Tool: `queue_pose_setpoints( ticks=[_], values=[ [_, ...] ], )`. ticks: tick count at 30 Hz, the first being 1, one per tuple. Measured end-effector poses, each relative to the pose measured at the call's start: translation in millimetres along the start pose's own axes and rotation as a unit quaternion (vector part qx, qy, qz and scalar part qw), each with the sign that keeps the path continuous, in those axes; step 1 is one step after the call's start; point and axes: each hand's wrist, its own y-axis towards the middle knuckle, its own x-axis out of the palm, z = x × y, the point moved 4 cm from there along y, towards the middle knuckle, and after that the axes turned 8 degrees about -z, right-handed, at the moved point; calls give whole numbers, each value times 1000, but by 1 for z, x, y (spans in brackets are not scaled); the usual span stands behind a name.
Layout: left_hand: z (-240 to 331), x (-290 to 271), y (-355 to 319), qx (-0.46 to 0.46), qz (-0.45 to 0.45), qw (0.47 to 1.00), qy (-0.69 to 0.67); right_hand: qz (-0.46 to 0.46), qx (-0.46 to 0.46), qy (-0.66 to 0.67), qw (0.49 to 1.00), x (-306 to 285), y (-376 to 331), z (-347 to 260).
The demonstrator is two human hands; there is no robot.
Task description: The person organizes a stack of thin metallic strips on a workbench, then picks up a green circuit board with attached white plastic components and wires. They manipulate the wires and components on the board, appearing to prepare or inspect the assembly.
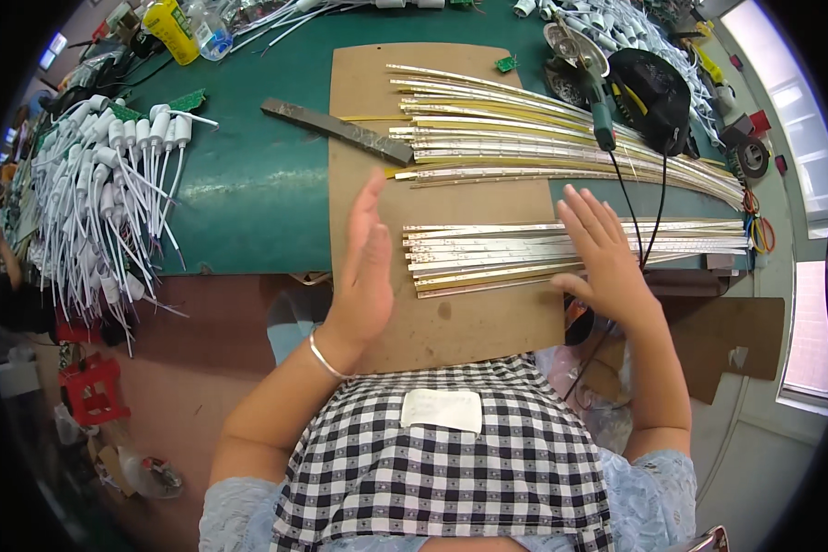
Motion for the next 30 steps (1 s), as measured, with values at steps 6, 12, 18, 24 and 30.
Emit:
queue_pose_setpoints(
  ticks=[6,12,18,24,30],
  values=[
    [-11,21,24,-23,-60,997,35,-33,27,-51,998,34,29,-17],
    [-7,8,15,-30,-251,832,494,29,53,-68,996,20,34,-25],
    [-5,8,6,-47,-210,843,492,-18,39,-46,998,38,17,-28],
    [19,-9,-3,81,-115,910,390,166,11,125,978,23,8,-16],
    [13,0,4,32,-120,919,375,167,-2,73,983,26,5,-24]
  ],
)
